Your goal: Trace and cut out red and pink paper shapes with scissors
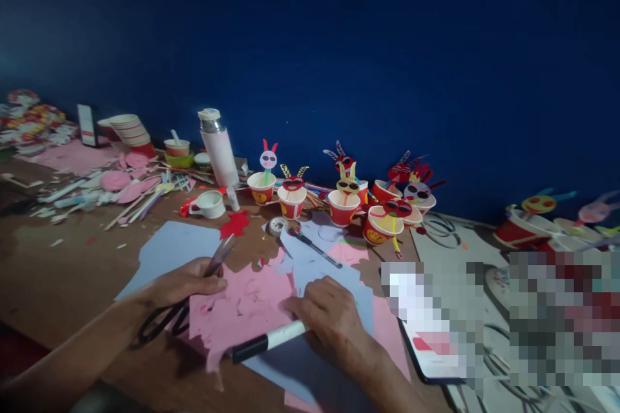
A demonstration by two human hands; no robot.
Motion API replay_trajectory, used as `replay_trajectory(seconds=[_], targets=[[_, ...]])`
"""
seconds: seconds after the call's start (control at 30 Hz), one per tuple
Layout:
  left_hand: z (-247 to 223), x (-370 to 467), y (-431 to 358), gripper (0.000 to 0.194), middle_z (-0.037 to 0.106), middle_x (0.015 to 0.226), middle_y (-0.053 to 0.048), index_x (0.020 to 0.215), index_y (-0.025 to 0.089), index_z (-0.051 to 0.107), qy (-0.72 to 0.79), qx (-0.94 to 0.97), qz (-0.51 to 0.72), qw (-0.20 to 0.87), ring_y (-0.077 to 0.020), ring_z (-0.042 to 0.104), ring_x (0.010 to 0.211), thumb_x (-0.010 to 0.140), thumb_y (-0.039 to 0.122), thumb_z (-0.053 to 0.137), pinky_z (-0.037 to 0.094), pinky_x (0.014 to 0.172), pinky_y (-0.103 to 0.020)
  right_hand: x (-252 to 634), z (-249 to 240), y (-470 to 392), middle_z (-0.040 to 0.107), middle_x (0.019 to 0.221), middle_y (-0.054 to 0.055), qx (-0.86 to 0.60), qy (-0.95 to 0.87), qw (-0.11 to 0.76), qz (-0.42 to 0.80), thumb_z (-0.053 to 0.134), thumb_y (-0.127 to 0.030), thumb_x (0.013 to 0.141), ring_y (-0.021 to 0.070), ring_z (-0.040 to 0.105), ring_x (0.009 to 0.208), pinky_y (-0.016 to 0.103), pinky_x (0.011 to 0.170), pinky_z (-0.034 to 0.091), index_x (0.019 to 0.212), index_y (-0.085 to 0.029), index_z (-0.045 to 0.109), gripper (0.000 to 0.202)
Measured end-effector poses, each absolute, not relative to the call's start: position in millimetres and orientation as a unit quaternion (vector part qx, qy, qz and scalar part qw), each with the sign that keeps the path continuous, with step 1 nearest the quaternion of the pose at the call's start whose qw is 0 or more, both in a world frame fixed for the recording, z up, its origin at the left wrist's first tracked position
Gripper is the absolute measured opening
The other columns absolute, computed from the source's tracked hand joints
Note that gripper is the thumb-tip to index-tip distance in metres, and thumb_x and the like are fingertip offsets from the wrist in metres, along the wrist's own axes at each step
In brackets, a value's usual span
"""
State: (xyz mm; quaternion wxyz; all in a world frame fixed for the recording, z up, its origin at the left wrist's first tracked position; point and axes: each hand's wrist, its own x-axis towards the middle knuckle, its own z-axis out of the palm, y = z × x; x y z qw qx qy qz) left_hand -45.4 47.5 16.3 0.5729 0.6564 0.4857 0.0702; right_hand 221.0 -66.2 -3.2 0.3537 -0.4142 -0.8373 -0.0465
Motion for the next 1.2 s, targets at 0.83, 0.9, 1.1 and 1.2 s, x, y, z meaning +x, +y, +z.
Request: replay_trajectory(seconds=[0.83,0.9,1.1,1.2], targets=[[11.7,-10.1,15.6,0.018,0.066,0.085,0.002,0.09,0.025,0.06,0.33,0.91,0.004,0.25,-0.0171,0.06,0.075,0.079,0.017,0.047,0.04,0.066,-0.026,256.6,-7.7,-76.0,0.071,0.079,0.006,-0.752,-0.585,0.258,0.16,0.041,-0.043,0.089,0.0204,0.066,0.065,0.025,0.055,0.042,0.102,-0.019,0.059,0.033],[6.1,0.8,4.2,0.027,0.066,0.103,-0.002,0.101,0.025,0.058,0.258,0.942,-0.014,0.212,-0.0213,0.062,0.087,0.078,0.016,0.049,0.043,0.074,-0.031,253.8,-4.8,-80.8,0.071,0.076,0.004,-0.738,-0.596,0.268,0.167,0.04,-0.042,0.09,0.0191,0.066,0.063,0.024,0.053,0.041,0.099,-0.02,0.059,0.031],[-16.5,8.2,-11.9,0.037,0.049,0.135,-0.008,0.112,0.021,0.056,0.175,0.976,-0.067,0.107,-0.0246,0.063,0.089,0.078,0.009,0.047,0.047,0.079,-0.04,237.8,-16.4,-96.1,0.074,0.071,0.006,-0.724,-0.68,0.053,0.1,0.047,-0.033,0.09,0.0234,0.07,0.062,0.025,0.05,0.039,0.097,-0.022,0.065,0.022],[-20.9,2.9,-9.8,0.039,0.046,0.138,-0.005,0.115,0.022,0.054,0.17,0.978,-0.068,0.101,-0.0245,0.063,0.09,0.079,0.01,0.046,0.046,0.081,-0.04,237.0,-17.5,-99.7,0.074,0.07,0.005,-0.727,-0.681,0.036,0.073,0.048,-0.031,0.09,0.0237,0.07,0.063,0.024,0.049,0.038,0.095,-0.023,0.066,0.02]])
